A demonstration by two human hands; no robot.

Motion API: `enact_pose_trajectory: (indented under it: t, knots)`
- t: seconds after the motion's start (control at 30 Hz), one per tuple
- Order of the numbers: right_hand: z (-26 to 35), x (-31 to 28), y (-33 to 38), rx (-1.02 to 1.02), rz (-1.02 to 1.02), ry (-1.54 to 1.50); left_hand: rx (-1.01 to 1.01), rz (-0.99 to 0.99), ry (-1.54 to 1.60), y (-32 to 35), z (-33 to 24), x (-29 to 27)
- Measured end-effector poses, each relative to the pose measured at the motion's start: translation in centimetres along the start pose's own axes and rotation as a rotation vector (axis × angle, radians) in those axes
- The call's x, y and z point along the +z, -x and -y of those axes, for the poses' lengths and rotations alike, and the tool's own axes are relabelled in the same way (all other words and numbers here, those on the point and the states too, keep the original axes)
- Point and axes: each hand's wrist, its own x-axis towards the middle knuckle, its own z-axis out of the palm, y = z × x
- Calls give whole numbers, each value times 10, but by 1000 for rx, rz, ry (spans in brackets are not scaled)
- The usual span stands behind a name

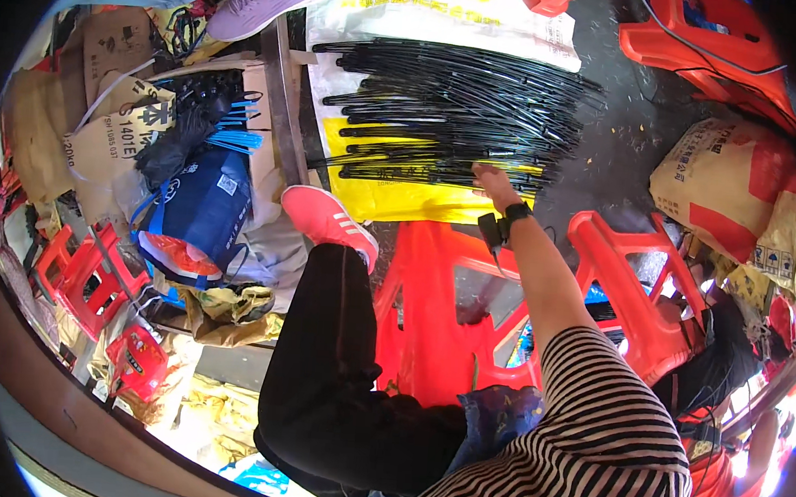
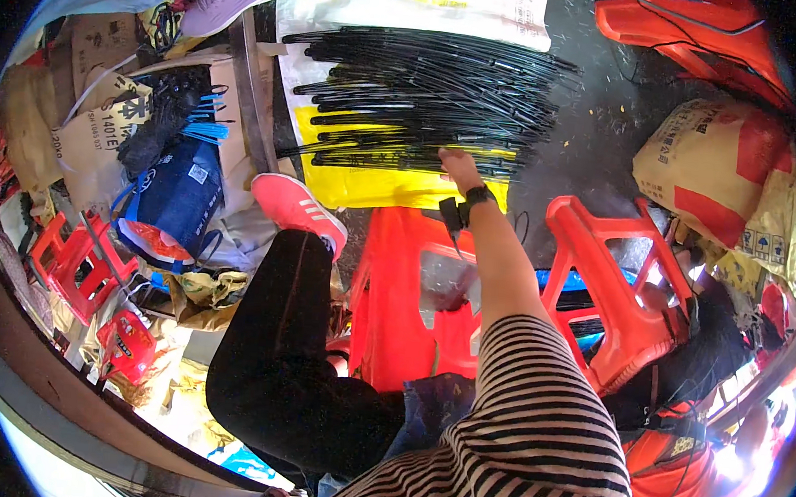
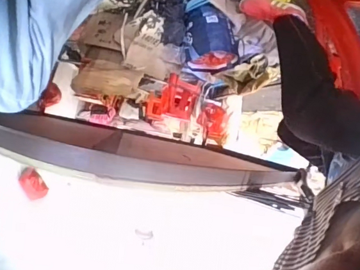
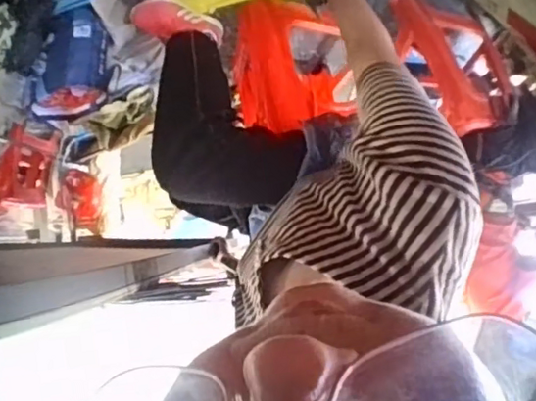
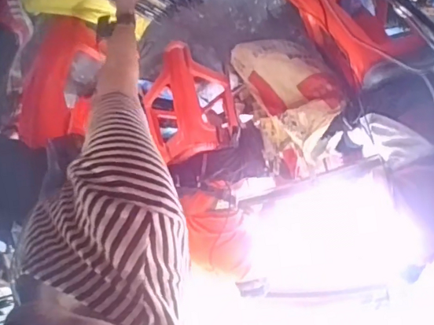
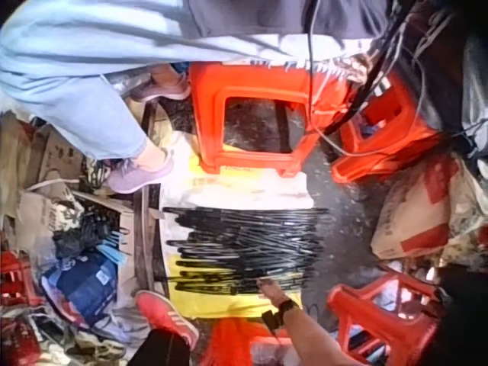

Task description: The person attaches plastic tips and connectors to metal umbrella ribs by hand and using pliers, then organizes the finished ribs into bundles.

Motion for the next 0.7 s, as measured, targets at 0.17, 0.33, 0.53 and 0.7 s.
enact_pose_trajectory:
  t: [0.17, 0.33, 0.53, 0.7]
  knots:
    - [-1, -25, 88, -204, 69, 635, -4, 60, -6, -5, 4, 1]
    - [56, -54, 207, -445, 28, 755, 28, 121, -14, -5, 7, -18]
    - [133, -40, 311, -817, 24, 613, 296, -35, -88, -18, 61, -44]
    - [217, 0, 463, -1122, 100, 563, 73, 305, 1243, -56, 126, -24]
